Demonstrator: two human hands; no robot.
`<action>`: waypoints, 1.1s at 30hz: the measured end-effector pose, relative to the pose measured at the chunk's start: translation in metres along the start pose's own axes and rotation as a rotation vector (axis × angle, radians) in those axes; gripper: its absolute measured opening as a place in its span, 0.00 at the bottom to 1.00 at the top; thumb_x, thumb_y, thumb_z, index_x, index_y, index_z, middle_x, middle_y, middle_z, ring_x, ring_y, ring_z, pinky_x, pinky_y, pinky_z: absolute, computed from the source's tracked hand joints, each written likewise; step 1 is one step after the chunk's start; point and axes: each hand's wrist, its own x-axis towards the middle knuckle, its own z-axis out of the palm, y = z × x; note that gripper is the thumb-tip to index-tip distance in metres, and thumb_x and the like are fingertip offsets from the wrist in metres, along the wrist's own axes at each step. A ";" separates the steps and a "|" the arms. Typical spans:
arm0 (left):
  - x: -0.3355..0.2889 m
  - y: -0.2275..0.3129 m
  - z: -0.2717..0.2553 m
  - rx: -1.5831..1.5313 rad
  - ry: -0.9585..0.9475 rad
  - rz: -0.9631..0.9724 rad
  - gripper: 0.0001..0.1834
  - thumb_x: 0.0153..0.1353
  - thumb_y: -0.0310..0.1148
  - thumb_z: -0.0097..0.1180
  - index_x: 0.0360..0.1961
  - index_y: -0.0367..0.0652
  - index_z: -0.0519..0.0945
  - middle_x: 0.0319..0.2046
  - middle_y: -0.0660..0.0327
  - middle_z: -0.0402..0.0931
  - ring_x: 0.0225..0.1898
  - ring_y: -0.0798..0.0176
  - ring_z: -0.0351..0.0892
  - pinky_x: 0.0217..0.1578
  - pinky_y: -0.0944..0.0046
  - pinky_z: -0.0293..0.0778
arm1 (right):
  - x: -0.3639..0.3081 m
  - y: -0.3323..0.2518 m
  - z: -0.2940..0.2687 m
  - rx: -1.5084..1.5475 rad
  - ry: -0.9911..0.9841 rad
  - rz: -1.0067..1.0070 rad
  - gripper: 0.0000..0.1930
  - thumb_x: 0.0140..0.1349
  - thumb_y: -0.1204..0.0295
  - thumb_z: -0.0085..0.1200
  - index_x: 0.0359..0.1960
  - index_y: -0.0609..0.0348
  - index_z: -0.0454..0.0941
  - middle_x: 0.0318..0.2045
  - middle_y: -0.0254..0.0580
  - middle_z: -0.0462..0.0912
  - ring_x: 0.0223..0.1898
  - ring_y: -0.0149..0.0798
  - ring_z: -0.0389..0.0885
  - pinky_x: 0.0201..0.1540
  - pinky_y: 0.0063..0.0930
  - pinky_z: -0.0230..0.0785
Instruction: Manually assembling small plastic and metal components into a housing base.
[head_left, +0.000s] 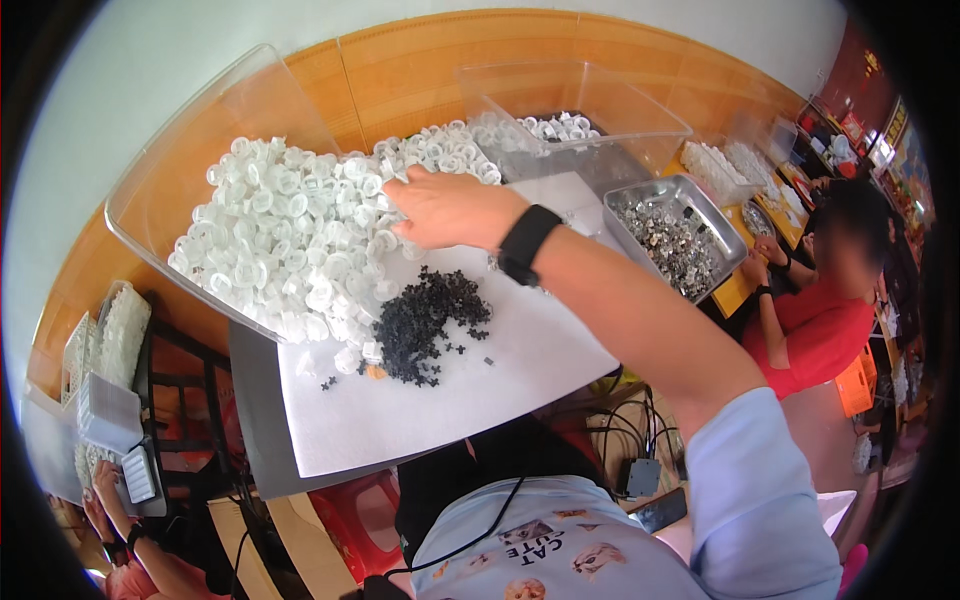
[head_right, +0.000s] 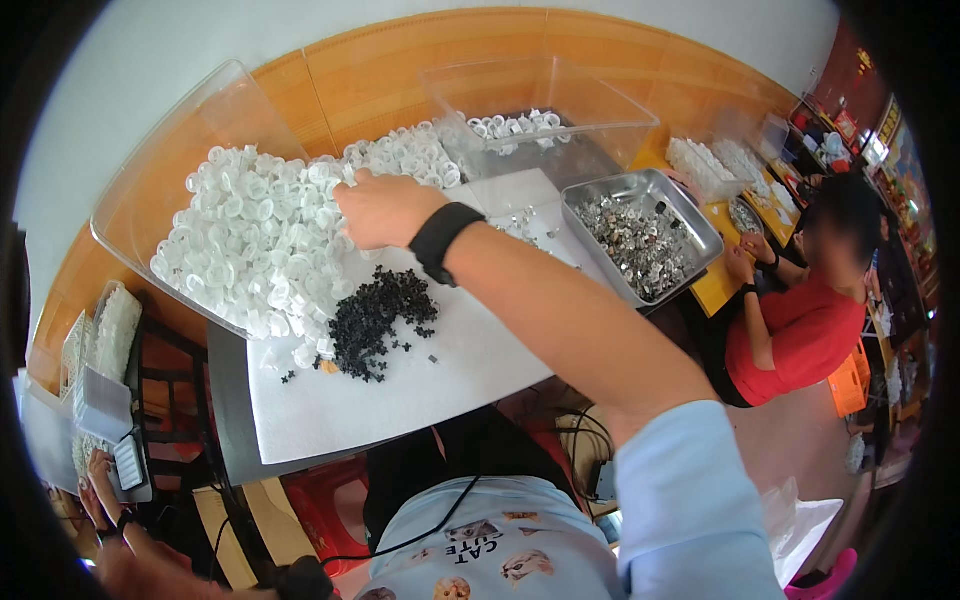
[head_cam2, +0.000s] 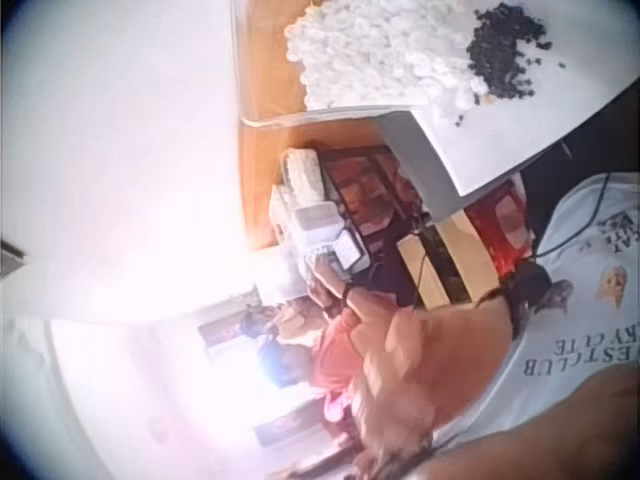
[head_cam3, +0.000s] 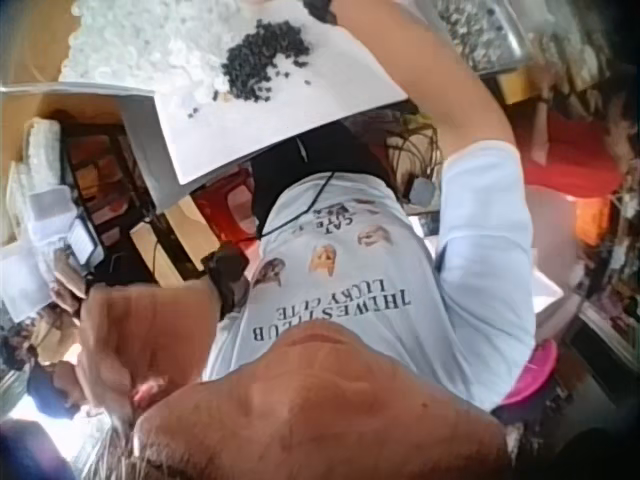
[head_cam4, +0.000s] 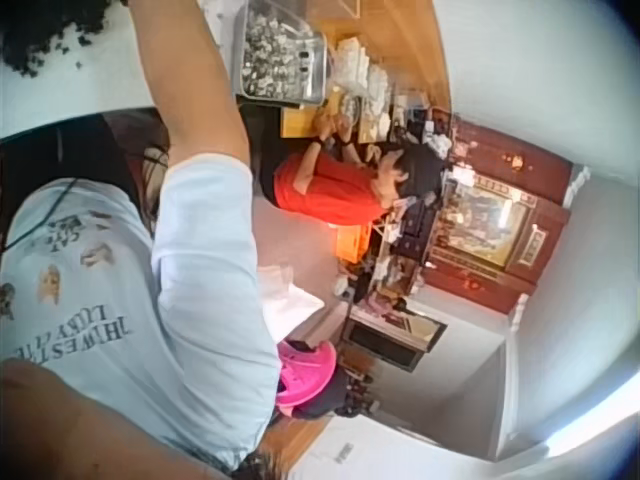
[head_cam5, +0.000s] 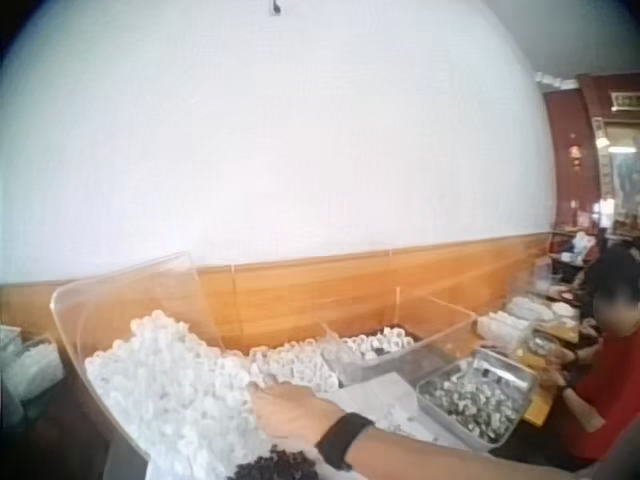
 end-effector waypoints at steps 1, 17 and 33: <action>0.000 -0.009 -0.008 -0.014 -0.043 -0.117 0.19 0.65 0.46 0.48 0.48 0.46 0.79 0.49 0.51 0.76 0.62 0.50 0.63 0.67 0.47 0.45 | 0.010 -0.002 0.006 -0.001 0.003 -0.012 0.20 0.62 0.65 0.46 0.54 0.61 0.65 0.47 0.54 0.72 0.46 0.53 0.76 0.46 0.42 0.70; -0.058 -0.192 0.035 0.557 -0.485 -0.857 0.08 0.61 0.29 0.53 0.30 0.34 0.78 0.24 0.53 0.73 0.24 0.56 0.73 0.25 0.63 0.68 | 0.009 0.058 0.034 -0.032 0.041 -0.126 0.11 0.55 0.71 0.53 0.40 0.58 0.75 0.39 0.45 0.74 0.43 0.50 0.75 0.45 0.42 0.69; -0.058 -0.187 0.033 0.115 -0.130 -1.214 0.15 0.68 0.36 0.48 0.37 0.34 0.80 0.27 0.63 0.76 0.25 0.75 0.69 0.28 0.73 0.68 | -0.019 0.060 0.039 0.169 0.159 -0.130 0.10 0.58 0.72 0.52 0.40 0.63 0.77 0.36 0.47 0.75 0.39 0.49 0.76 0.42 0.39 0.68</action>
